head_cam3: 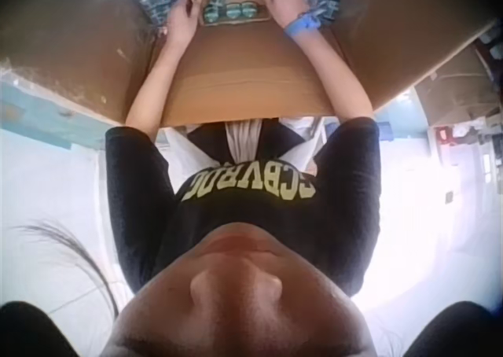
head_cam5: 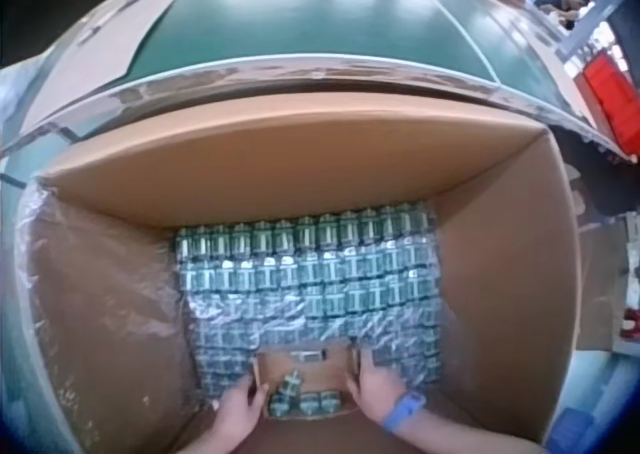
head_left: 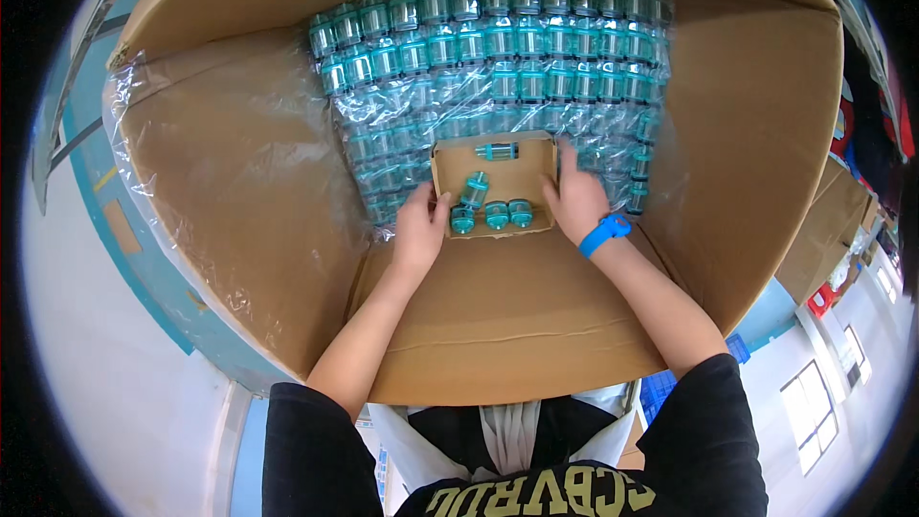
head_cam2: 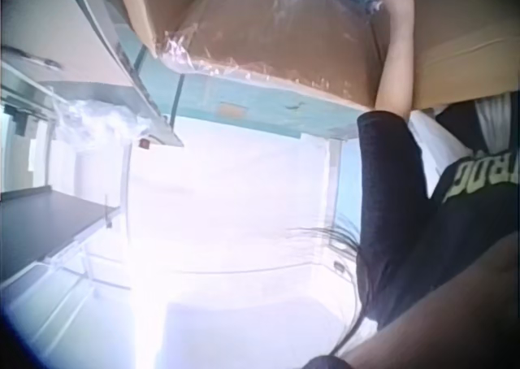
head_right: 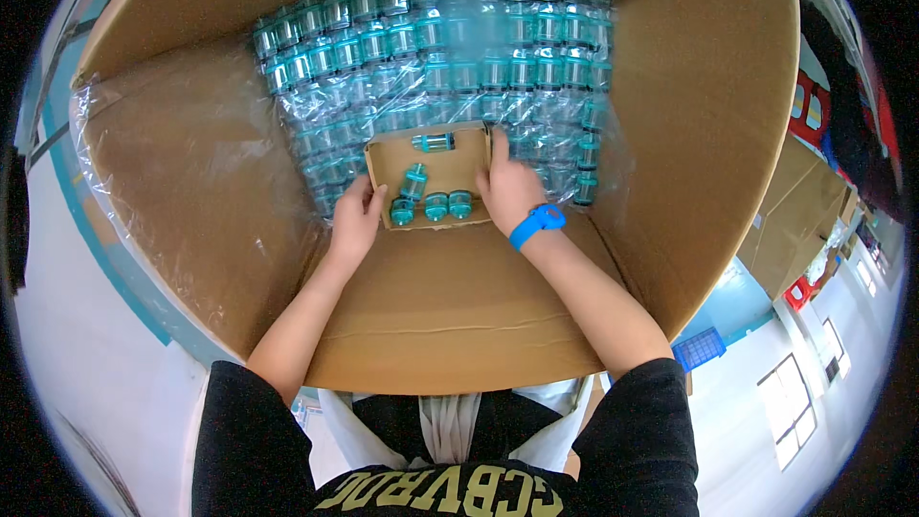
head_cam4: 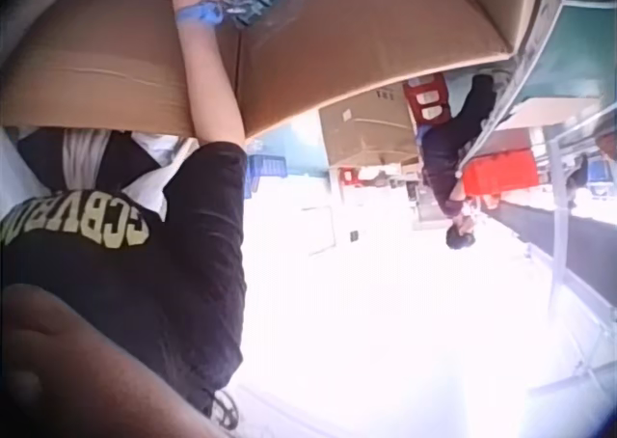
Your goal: The person packs cylindrical components from a small box into a large cardboard box by hand, refills the small box with components from a red container on an assembly table, and places additional components into rows inside the large box.
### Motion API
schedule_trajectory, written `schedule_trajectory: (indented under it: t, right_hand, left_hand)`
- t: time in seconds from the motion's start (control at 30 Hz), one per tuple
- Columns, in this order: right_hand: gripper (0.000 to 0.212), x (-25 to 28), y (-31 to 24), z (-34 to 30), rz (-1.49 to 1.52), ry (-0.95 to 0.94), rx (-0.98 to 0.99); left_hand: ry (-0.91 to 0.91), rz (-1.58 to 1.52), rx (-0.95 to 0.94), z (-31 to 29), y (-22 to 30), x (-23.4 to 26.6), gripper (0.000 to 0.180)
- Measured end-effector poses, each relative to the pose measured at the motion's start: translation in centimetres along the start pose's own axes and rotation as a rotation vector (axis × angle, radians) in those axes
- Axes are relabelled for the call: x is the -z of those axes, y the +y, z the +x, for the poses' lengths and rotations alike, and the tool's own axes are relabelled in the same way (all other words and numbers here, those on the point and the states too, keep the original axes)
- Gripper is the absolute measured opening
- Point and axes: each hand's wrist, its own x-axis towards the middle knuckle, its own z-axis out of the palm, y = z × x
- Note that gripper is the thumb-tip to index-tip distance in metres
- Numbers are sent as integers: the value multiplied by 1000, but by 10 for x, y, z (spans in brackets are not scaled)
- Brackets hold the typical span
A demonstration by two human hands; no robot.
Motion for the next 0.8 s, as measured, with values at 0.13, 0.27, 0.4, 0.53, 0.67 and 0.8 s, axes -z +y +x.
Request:
schedule_trajectory:
  t: [0.13, 0.27, 0.4, 0.53, 0.67, 0.8]
  right_hand:
    - [49, -9, 6, -8, 41, -44, 32]
    - [45, -12, -3, -18, 21, -129, 34]
    - [35, -5, -11, -17, -11, -40, 68]
    - [21, 0, -16, -12, 24, 76, 388]
    - [25, -34, -29, -5, -101, 109, 621]
    - [37, -55, -30, 3, -251, 153, 557]
  left_hand:
    - [-45, 323, -49, -9, 7, 5, 15]
    - [-48, 352, -48, -19, -6, 10, 16]
    - [-170, 587, 9, -19, -8, 14, 17]
    - [129, 695, -174, -21, 23, 10, 14]
    - [29, 622, -431, -16, 3, -19, 23]
    - [41, 888, -299, -7, -11, -56, 28]
